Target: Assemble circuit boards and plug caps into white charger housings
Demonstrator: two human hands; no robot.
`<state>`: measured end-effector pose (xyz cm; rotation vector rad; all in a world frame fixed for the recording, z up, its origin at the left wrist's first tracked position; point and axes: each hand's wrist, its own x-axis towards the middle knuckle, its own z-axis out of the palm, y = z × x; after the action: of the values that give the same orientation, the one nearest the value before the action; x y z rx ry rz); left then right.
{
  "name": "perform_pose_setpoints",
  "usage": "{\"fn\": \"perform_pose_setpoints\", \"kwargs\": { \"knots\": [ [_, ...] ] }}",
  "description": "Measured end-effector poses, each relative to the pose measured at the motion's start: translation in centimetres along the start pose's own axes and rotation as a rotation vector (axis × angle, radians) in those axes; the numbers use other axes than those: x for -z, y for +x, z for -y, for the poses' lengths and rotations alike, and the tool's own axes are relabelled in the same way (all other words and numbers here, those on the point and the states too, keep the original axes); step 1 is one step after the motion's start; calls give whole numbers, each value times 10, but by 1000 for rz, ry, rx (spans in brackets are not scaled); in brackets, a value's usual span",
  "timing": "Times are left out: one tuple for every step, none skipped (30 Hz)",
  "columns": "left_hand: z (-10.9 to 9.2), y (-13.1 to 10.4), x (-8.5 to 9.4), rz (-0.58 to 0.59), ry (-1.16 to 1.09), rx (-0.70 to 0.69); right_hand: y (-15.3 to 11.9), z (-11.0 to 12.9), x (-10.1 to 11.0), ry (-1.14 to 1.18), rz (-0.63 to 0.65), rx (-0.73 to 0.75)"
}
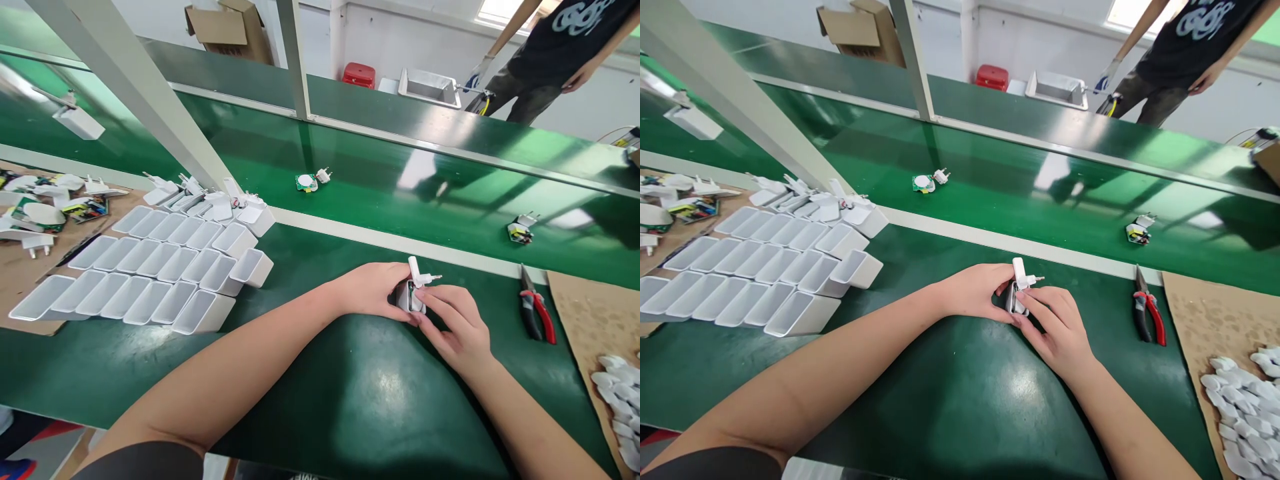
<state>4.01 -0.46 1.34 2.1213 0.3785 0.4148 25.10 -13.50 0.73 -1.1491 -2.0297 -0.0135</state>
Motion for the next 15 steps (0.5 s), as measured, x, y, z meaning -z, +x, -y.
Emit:
{"fn": "perform_pose_setpoints", "kwargs": {
  "knots": [
    [0,0,0,2,3,6,0,0,0,0,-14,1],
    [0,1,1,4,6,15,0,1,0,1,-24,3],
    [-1,1,1,6,10,22,0,1,0,3,-33,6],
    [-1,1,1,6,12,25,0,1,0,4,-37,8],
    [-1,1,1,3,12,23,0,1,0,6,-38,9],
    [-1,1,1,-1,11,20,0,2,0,7,-38,9],
    [-1,1,1,-7,11,17,0,2,0,6,-37,6],
    [-1,1,0,-12,14,14,0,2,0,4,-33,4],
    [0,1,0,-16,18,13,0,1,0,2,-28,4],
    [0,1,-1,-19,23,12,0,1,0,-1,-22,8],
    [1,1,-1,-21,30,12,0,1,0,-3,-19,14],
    [1,1,-2,-22,36,10,-1,0,0,-7,-14,22],
    [1,1,-2,-23,42,7,-1,0,0,-12,-12,29],
    [1,1,-2,-25,47,3,-2,0,0,-18,-10,34],
    [1,1,-2,-29,51,-1,-2,-1,0,-25,-9,34]
  ]
}}
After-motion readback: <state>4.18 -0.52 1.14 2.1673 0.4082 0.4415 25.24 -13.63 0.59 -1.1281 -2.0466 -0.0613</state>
